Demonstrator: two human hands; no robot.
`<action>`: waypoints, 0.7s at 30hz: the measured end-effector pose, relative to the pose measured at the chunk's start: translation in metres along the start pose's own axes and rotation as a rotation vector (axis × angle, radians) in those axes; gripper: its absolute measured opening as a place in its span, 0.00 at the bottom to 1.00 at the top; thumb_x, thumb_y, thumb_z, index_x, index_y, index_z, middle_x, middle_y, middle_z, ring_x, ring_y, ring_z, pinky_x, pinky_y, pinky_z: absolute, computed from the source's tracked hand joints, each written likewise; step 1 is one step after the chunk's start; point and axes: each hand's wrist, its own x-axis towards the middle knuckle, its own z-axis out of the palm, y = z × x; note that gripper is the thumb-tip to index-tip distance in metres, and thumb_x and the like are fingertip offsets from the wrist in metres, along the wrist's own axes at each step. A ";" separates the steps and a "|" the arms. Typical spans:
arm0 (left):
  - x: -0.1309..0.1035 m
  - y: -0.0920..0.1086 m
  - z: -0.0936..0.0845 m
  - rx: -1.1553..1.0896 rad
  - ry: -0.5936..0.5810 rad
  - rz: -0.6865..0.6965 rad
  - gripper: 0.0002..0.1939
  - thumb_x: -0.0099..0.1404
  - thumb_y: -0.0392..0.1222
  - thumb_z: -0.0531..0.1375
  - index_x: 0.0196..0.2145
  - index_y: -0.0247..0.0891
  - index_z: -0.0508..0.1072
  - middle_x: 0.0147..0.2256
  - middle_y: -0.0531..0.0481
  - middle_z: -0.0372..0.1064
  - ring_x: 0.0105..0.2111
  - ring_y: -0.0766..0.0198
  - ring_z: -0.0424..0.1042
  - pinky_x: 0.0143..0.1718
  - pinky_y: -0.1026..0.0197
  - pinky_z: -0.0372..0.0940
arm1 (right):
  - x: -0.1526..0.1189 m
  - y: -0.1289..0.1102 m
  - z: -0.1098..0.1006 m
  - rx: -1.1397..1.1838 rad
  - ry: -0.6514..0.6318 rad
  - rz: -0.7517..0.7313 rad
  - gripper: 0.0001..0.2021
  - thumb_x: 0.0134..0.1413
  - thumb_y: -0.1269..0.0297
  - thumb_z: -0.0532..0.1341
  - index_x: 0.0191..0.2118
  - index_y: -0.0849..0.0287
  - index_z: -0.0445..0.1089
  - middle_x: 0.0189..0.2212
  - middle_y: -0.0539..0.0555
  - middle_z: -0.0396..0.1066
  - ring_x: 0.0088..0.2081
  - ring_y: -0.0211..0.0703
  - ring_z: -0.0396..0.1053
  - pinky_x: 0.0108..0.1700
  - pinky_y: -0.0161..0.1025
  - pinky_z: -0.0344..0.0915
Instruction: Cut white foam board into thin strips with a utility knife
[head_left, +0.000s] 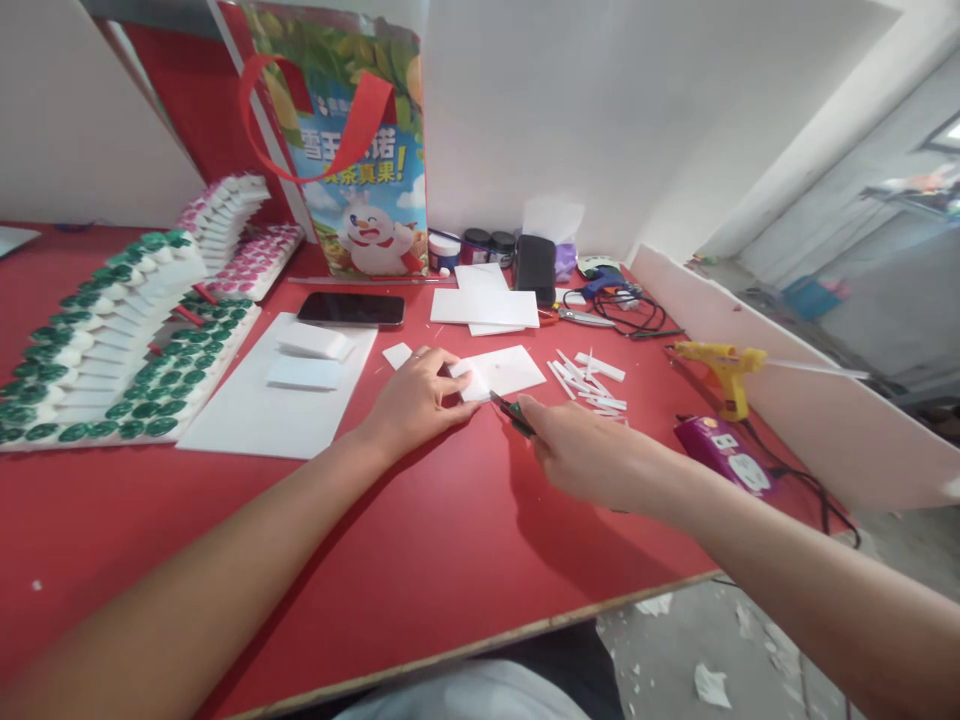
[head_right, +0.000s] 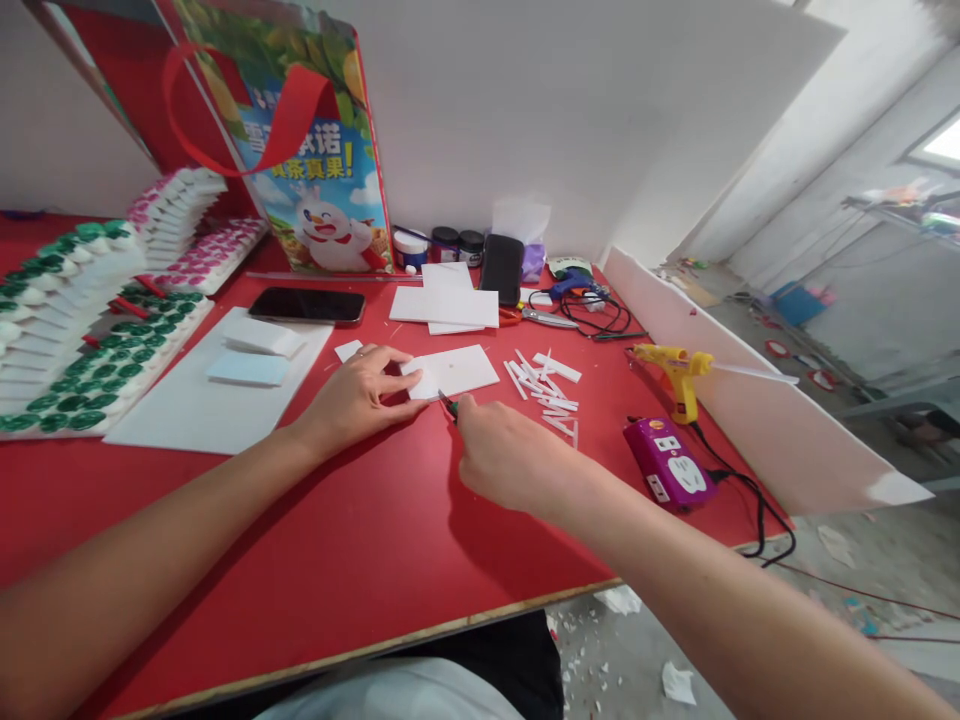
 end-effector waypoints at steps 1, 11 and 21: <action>0.000 0.000 0.000 0.002 0.002 0.001 0.13 0.65 0.48 0.60 0.37 0.37 0.81 0.42 0.42 0.70 0.42 0.54 0.68 0.44 0.52 0.67 | 0.000 0.002 0.003 0.001 0.008 -0.006 0.18 0.55 0.75 0.51 0.52 0.64 0.64 0.33 0.61 0.73 0.26 0.45 0.69 0.26 0.37 0.52; -0.001 0.001 -0.002 -0.039 -0.016 -0.044 0.12 0.64 0.49 0.62 0.38 0.39 0.80 0.44 0.42 0.72 0.44 0.53 0.69 0.46 0.50 0.67 | -0.015 0.011 0.001 0.106 0.037 0.014 0.15 0.54 0.74 0.53 0.47 0.59 0.66 0.31 0.56 0.71 0.26 0.42 0.65 0.24 0.35 0.50; -0.005 0.013 -0.029 -0.258 0.267 -0.056 0.31 0.62 0.48 0.66 0.61 0.44 0.66 0.57 0.44 0.69 0.56 0.54 0.68 0.61 0.48 0.61 | 0.048 0.020 -0.002 1.554 0.361 -0.027 0.12 0.54 0.62 0.64 0.30 0.58 0.60 0.23 0.47 0.68 0.17 0.28 0.55 0.18 0.29 0.53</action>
